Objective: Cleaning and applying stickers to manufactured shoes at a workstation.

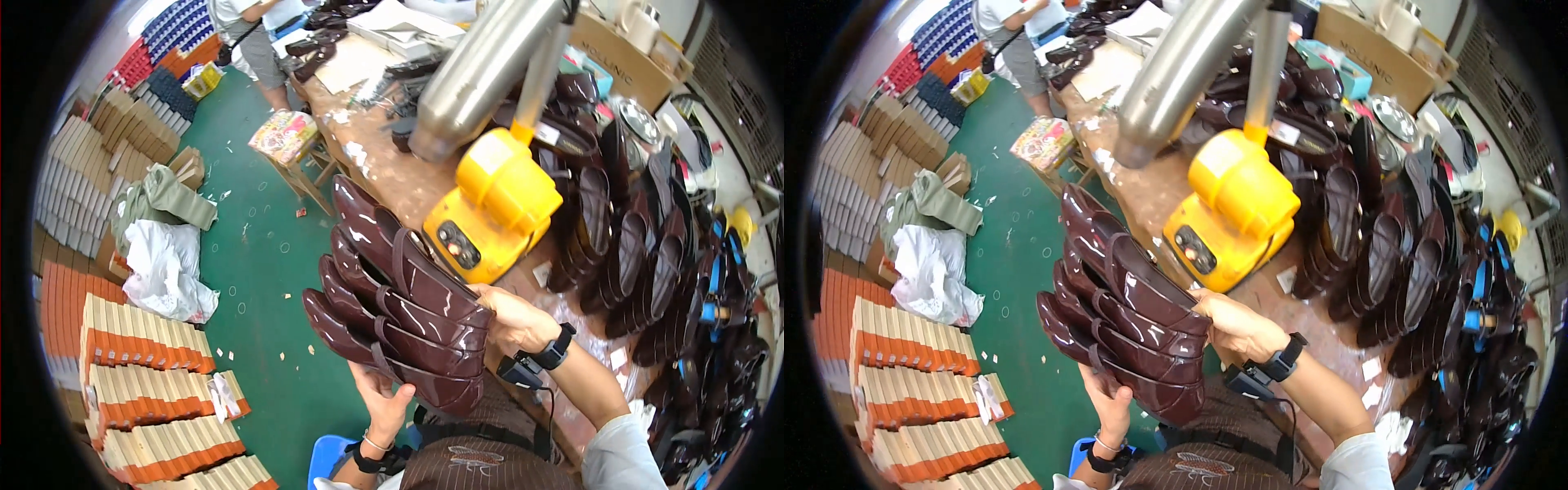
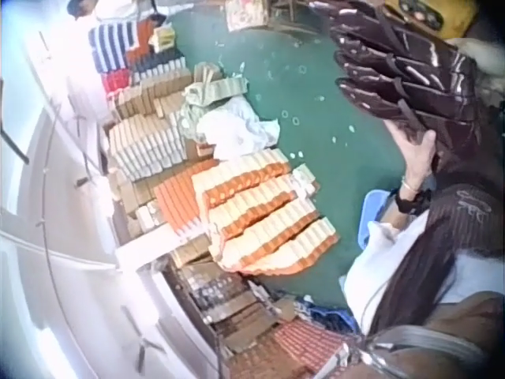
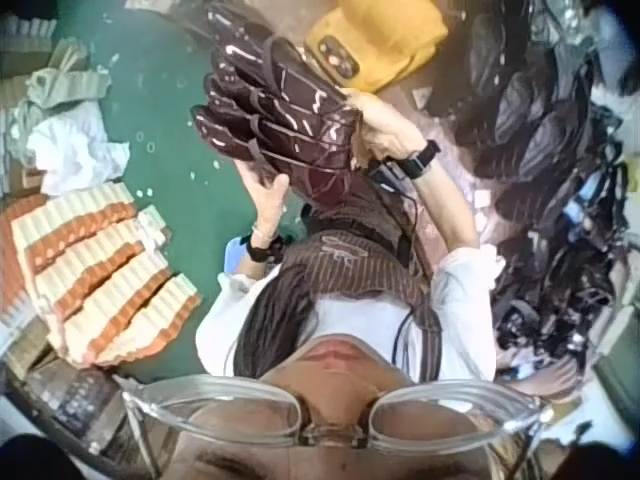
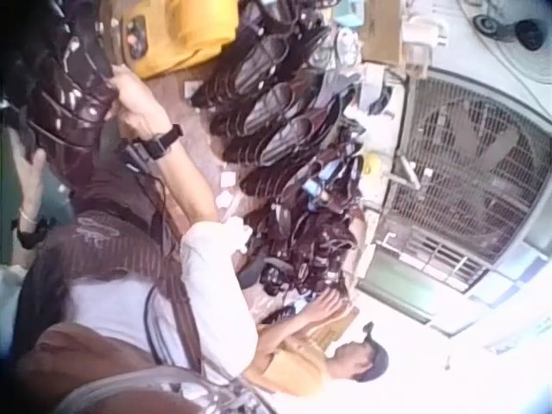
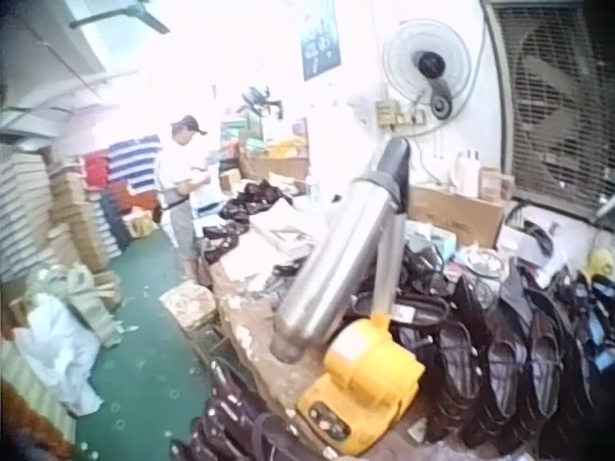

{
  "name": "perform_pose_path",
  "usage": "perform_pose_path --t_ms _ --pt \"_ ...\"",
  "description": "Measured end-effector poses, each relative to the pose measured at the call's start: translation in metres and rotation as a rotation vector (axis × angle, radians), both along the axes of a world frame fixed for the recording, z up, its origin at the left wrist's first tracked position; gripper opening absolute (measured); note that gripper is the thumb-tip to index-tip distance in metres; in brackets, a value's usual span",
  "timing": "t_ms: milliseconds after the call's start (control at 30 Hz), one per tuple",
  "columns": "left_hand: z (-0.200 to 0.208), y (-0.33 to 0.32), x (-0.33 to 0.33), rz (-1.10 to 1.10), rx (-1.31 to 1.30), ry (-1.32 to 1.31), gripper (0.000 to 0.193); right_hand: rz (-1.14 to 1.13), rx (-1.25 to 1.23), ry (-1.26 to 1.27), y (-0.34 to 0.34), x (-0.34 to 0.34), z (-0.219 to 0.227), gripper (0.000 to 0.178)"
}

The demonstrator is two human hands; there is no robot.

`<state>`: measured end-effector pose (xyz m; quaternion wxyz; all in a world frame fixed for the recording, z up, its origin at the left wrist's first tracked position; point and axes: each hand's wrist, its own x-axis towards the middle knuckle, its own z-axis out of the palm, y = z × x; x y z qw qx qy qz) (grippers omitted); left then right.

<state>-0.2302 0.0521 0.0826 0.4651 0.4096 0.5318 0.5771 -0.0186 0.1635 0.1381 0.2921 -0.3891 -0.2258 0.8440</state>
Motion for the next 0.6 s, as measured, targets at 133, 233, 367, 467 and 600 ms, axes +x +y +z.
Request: perform_pose_path --t_ms 133,233,367,467,600 --pt "0.006 0.037 0.008 0.06 0.035 -0.032 0.12 -0.122 -0.153 0.107 0.035 -0.005 -0.02 0.031" --pt "0.011 0.06 0.012 0.135 0.119 -0.06 0.101 -0.07 -0.066 0.254 0.058 0.001 -0.031 0.029" --pt "0.02 0.076 0.005 0.159 0.133 -0.045 0.09 -0.148 -0.066 -0.177 0.07 -0.019 0.021 0.027" --pt "0.029 0.085 0.01 0.185 0.158 -0.002 0.089 -0.284 -0.127 -0.11 0.075 -0.016 0.013 0.027" --pt "0.041 0.087 0.012 0.18 0.084 0.005 0.084 -0.22 -0.117 -0.044 0.081 -0.013 0.009 0.03"
